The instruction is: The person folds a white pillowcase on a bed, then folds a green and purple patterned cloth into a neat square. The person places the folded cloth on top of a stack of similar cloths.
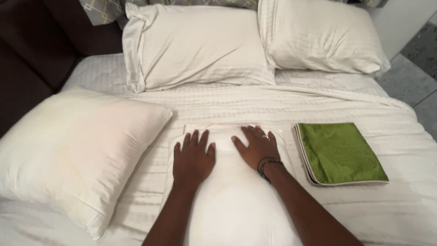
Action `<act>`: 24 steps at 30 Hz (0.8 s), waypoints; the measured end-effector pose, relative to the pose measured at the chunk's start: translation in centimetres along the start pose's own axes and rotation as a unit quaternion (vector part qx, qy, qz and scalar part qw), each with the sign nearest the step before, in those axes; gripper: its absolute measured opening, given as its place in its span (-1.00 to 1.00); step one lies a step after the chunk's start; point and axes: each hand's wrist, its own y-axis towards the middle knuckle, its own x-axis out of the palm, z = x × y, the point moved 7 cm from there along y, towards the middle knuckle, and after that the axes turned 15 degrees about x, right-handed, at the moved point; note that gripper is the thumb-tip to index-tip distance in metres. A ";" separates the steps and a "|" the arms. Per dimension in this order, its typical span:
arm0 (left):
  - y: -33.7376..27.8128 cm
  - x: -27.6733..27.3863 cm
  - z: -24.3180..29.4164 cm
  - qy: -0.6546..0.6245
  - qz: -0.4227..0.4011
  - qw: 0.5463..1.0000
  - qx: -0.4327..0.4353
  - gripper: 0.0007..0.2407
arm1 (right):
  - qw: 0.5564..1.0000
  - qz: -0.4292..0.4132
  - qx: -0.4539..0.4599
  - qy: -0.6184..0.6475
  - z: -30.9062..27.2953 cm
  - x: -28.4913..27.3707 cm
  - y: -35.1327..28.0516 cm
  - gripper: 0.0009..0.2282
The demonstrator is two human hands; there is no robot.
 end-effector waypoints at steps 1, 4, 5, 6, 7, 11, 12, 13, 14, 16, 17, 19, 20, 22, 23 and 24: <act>0.5 0.2 -0.3 0.006 -0.006 1.000 -0.007 -0.50 | 1.000 -0.008 0.009 0.005 0.1 0.2 0.5 -0.37; 1.5 0.4 -0.8 0.012 -0.016 1.000 -0.024 -0.52 | 1.000 -0.001 0.021 0.021 -0.1 0.1 0.9 -0.42; 1.8 0.4 -0.9 0.014 -0.015 0.999 -0.036 -0.53 | 0.999 0.018 0.020 0.034 -0.2 -0.4 1.0 -0.45; 2.1 0.5 -0.8 0.012 -0.018 0.999 -0.035 -0.53 | 0.999 0.016 0.023 0.032 -0.3 -0.4 1.0 -0.45; 2.3 0.4 -0.9 0.020 -0.007 0.999 -0.044 -0.55 | 0.998 0.022 0.031 0.050 -0.3 -0.7 1.1 -0.49; 2.8 -0.6 -0.7 0.060 0.049 0.996 -0.043 -0.60 | 0.993 0.069 0.018 0.095 0.1 -0.5 2.7 -0.56; 2.8 -0.8 -1.0 0.060 0.046 0.996 -0.043 -0.60 | 0.993 0.066 0.019 0.095 0.5 -0.3 3.1 -0.56; 2.8 -0.9 -1.4 0.033 0.044 0.998 -0.039 -0.62 | 0.993 0.062 0.019 0.103 0.8 -0.2 3.3 -0.56; 3.1 -1.6 -1.8 0.008 0.048 0.998 -0.036 -0.63 | 0.991 0.064 0.014 0.113 0.7 -0.5 3.9 -0.56; 2.8 -1.2 -3.8 -0.014 0.033 0.997 -0.065 -0.63 | 0.991 0.054 0.018 0.123 1.7 -0.9 4.2 -0.58; 2.6 -0.8 -4.9 -0.038 0.015 0.995 -0.094 -0.62 | 0.990 0.042 0.024 0.131 2.3 -1.0 4.4 -0.59; 2.1 -0.8 -5.0 -0.036 0.047 0.995 -0.079 -0.63 | 0.988 0.025 0.020 0.152 3.7 -1.0 3.8 -0.59; 1.6 -1.1 -5.2 -0.032 0.079 0.994 -0.068 -0.63 | 0.985 0.005 0.013 0.173 4.2 -0.8 3.5 -0.59; 1.1 -1.3 -5.2 -0.023 0.073 0.994 -0.079 -0.62 | 0.984 0.037 -0.005 0.175 5.5 -0.7 3.3 -0.62; 0.8 -1.4 -5.3 -0.014 0.065 0.994 -0.089 -0.61 | 0.981 0.068 -0.021 0.178 6.1 -0.9 3.1 -0.64; 0.3 -1.3 -5.7 -0.014 0.069 0.993 -0.090 -0.61 | 0.981 0.071 -0.024 0.178 6.7 -1.5 2.4 -0.64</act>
